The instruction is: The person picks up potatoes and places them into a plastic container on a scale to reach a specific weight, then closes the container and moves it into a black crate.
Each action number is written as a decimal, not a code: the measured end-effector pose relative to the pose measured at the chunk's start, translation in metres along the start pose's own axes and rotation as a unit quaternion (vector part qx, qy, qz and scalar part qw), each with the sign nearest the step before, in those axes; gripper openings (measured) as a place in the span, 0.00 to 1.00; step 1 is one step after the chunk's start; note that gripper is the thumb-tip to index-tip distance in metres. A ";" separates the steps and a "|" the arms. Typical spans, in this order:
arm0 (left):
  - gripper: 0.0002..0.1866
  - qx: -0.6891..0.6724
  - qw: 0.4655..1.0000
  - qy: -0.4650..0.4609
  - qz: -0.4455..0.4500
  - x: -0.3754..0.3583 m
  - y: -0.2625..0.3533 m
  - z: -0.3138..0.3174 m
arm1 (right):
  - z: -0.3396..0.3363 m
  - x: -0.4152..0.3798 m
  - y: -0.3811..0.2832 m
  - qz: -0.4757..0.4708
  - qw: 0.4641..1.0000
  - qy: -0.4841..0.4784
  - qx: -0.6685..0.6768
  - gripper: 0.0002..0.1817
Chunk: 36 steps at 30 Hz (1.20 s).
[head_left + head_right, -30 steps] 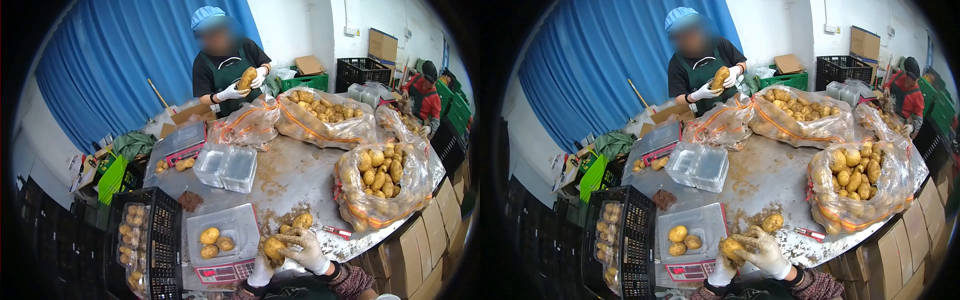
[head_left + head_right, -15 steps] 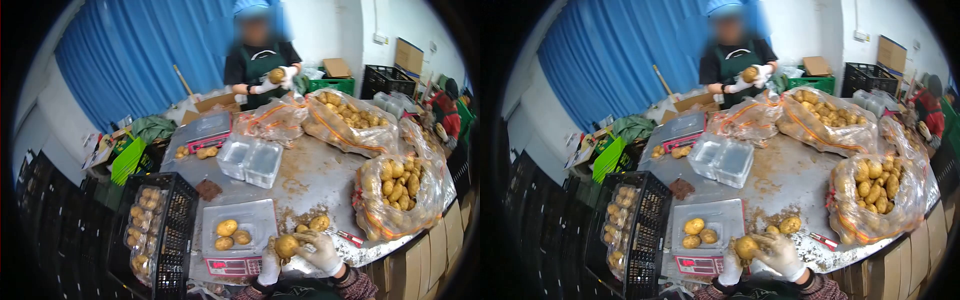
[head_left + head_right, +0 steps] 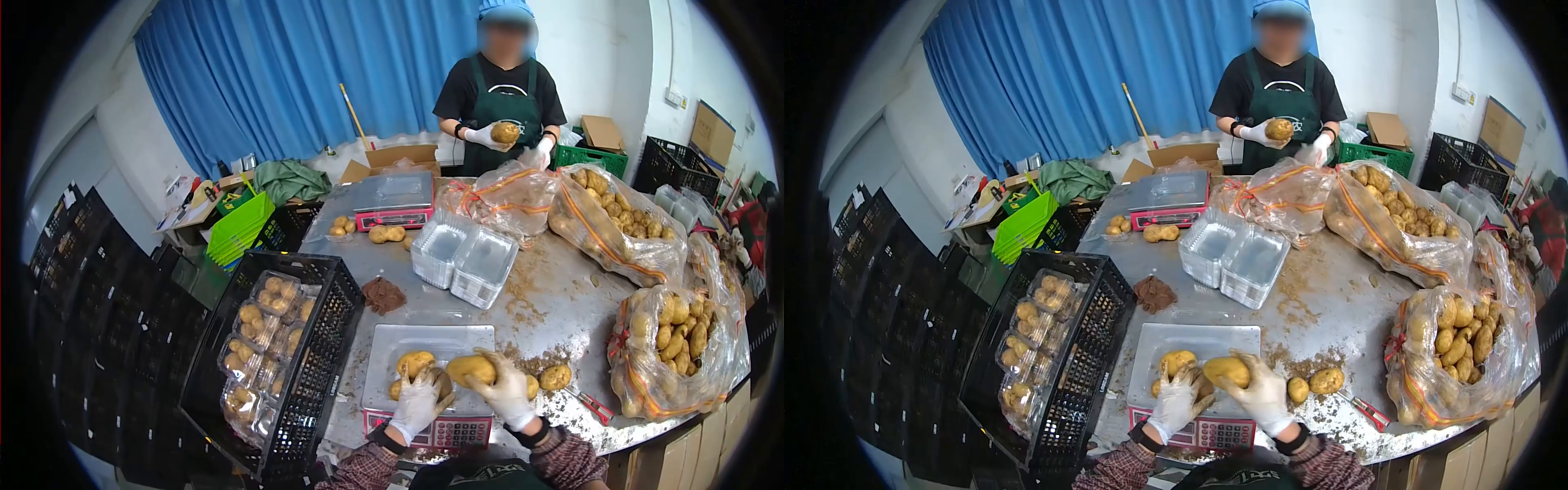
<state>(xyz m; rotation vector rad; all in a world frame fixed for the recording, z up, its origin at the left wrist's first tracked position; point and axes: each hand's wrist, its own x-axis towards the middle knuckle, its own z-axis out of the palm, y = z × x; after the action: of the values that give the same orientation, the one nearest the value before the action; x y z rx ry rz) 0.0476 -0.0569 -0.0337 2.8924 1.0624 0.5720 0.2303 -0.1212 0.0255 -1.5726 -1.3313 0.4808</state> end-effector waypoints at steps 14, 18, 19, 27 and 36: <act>0.05 -0.385 0.809 0.321 -0.308 -0.054 -0.062 -0.050 | 0.039 -0.021 0.060 -0.002 0.992 -0.081 -0.095 0.35; 0.03 -0.350 0.820 0.284 -0.353 -0.064 -0.093 -0.066 | 0.029 0.028 0.069 0.123 0.970 -0.066 0.197 0.28; 0.05 -0.389 0.802 0.266 -0.368 -0.068 -0.098 -0.065 | 0.035 0.042 0.087 0.161 0.961 -0.076 0.211 0.32; 0.21 -0.502 0.765 0.123 -0.383 -0.087 -0.103 -0.044 | 0.068 0.067 0.075 0.172 0.881 -0.054 0.437 0.23; 0.16 -0.651 0.663 0.024 -0.369 -0.095 -0.083 -0.019 | 0.051 -0.032 0.050 0.169 0.966 -0.114 0.157 0.28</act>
<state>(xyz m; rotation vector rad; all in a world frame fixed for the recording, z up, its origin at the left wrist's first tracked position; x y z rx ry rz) -0.0773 -0.0550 -0.0580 1.0842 1.0100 0.8186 0.2055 -0.1251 -0.0487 -1.5086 -1.0860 1.0585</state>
